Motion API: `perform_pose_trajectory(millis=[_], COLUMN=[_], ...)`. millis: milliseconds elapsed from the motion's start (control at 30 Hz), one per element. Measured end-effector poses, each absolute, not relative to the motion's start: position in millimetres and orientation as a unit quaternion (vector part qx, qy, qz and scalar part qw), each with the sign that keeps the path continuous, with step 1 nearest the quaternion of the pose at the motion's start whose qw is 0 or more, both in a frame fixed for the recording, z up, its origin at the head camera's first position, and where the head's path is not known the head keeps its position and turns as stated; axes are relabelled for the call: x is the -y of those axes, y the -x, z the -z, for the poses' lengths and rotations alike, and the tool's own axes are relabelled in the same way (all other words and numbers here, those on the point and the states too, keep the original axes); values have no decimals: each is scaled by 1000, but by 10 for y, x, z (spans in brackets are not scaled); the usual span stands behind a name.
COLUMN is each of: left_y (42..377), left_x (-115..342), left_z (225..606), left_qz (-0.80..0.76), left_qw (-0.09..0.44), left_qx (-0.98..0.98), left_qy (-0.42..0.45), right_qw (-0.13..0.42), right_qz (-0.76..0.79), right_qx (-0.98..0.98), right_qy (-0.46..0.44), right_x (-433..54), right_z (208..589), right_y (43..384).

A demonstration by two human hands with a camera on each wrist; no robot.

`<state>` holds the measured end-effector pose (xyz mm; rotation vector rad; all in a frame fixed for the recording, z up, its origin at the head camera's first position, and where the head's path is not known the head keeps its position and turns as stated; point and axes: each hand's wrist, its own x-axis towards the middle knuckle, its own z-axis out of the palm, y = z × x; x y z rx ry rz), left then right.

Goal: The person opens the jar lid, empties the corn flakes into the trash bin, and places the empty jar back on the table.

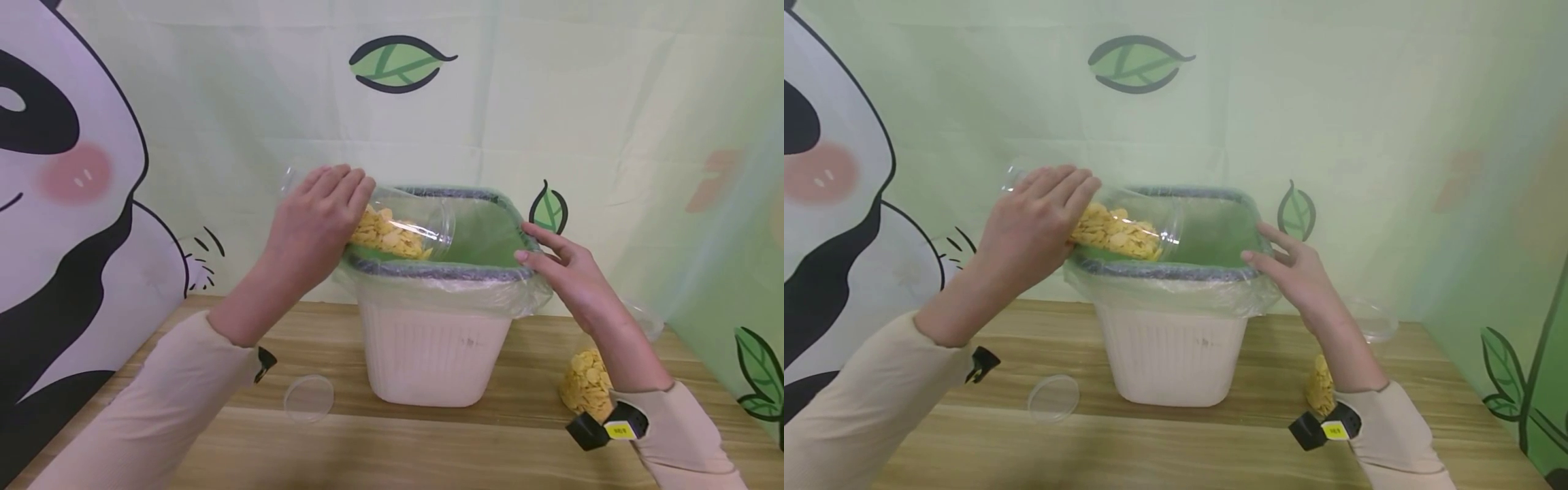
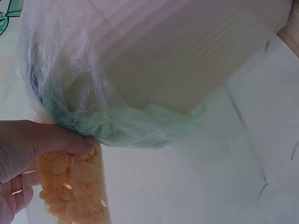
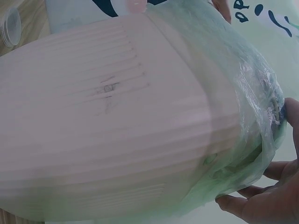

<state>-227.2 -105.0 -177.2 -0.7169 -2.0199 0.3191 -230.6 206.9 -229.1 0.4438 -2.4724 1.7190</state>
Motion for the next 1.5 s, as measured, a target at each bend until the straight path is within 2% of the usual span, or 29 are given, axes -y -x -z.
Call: perform_pose_trajectory(millis=[1500], left_y=[2267], left_x=[991], left_z=[1775], left_qz=[-184], left_qw=[480], left_qx=[801], left_qy=[306], right_qw=[43], right_qz=[-558], right_qx=[817], right_qy=[-137], right_x=[-2091], right_z=[2307], right_y=[2317])
